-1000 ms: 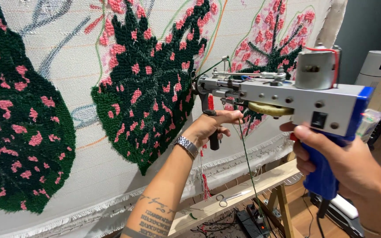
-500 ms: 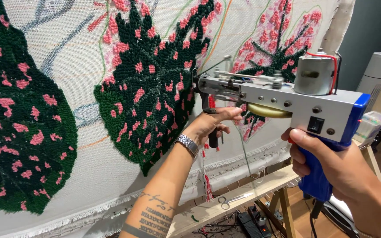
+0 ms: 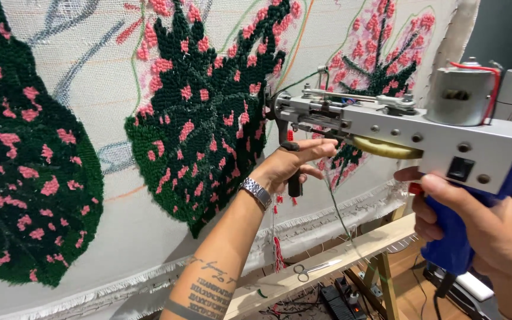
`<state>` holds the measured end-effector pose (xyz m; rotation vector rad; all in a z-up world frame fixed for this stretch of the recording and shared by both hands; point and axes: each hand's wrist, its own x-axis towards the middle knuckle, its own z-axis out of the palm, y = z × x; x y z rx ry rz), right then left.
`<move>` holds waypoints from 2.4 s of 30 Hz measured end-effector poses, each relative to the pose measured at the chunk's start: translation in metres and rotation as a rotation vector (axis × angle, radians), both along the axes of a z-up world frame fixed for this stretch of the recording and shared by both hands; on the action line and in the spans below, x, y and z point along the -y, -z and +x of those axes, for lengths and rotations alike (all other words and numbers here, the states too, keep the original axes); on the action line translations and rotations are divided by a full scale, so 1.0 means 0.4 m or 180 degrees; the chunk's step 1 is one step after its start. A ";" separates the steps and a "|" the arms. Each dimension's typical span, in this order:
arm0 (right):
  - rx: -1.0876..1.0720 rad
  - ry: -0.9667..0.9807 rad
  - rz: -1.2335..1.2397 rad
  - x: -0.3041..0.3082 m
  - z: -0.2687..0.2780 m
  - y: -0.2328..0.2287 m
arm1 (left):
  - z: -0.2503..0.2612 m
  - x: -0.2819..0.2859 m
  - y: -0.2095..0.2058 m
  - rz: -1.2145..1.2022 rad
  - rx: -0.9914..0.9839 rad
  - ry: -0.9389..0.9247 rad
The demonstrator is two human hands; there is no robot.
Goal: Using a tufting gun and yarn to create a leaf pattern on a rug canvas.
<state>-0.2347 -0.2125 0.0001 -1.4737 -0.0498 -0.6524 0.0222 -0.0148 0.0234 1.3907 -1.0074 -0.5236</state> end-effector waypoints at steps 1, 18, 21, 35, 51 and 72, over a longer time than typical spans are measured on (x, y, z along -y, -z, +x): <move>-0.0011 0.0009 0.0004 0.022 -0.003 0.005 | -0.006 -0.002 -0.004 0.0004 -0.0011 0.0009; -0.0053 -0.0902 0.0063 0.387 -0.053 0.146 | -0.117 0.069 0.004 -0.0058 0.0311 0.0907; -0.0228 -0.0478 -0.0189 0.394 -0.049 0.136 | -0.137 0.059 -0.022 -0.0059 0.0409 0.0886; -0.0298 -0.0822 0.0084 0.371 -0.056 0.124 | -0.099 0.056 0.028 0.0304 0.0763 0.0545; -0.0510 -0.0619 0.0162 0.365 -0.042 0.123 | -0.110 0.023 0.041 -0.0329 0.0079 0.1209; -0.0391 -0.0661 0.0232 0.257 -0.043 0.064 | -0.097 0.034 0.027 0.0276 0.0145 0.0479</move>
